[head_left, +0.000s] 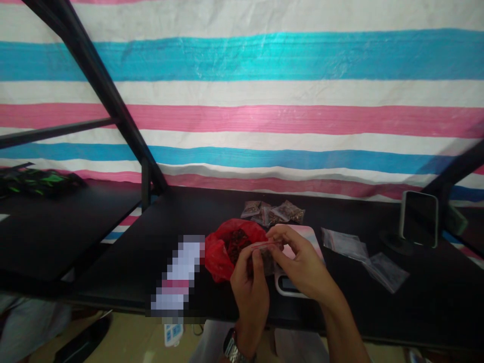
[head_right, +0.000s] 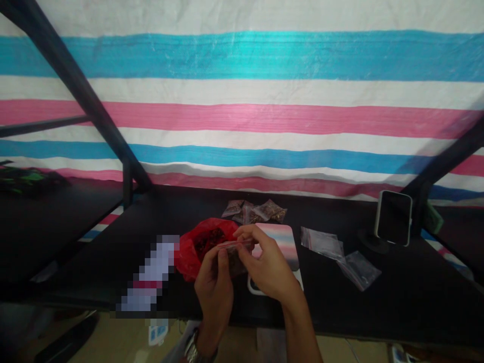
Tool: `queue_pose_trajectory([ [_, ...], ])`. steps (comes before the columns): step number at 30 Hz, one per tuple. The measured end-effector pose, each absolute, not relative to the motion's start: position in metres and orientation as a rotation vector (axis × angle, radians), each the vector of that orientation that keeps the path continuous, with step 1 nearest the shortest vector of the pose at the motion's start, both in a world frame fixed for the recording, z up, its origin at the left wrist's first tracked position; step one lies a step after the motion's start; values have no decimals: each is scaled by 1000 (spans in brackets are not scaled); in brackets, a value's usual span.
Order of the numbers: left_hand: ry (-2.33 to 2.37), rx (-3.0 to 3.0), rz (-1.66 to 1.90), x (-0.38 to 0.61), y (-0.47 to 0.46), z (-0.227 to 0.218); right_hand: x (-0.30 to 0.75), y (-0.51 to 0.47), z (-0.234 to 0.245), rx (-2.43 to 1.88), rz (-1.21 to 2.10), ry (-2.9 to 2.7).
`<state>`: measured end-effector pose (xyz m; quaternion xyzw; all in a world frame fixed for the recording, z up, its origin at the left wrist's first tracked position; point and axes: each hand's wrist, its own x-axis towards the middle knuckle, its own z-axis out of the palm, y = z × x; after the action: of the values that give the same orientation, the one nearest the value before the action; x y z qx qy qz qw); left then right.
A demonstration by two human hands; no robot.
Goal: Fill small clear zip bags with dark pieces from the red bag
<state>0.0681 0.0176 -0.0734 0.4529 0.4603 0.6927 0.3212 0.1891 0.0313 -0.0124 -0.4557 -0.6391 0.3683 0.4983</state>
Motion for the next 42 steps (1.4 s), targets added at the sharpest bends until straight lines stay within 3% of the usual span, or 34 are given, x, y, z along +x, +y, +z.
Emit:
queue_pose_trajectory([
  [13, 1244, 1403, 1803, 63, 18, -69, 184, 29, -6, -1106, 847, -1535],
  [20, 1264, 1548, 1993, 64, 6, -90, 207, 77, -16, -1213, 501, -934],
  [29, 1385, 1793, 2095, 48, 2, -83, 206, 131, -40, -1348, 606, -964],
  [38, 1294, 1911, 2120, 39, 4, -82, 290, 69, -36, -1780, 294, -941],
  [42, 1269, 1923, 2136, 41, -1, -82, 330, 37, -50, -2248, 191, -997],
])
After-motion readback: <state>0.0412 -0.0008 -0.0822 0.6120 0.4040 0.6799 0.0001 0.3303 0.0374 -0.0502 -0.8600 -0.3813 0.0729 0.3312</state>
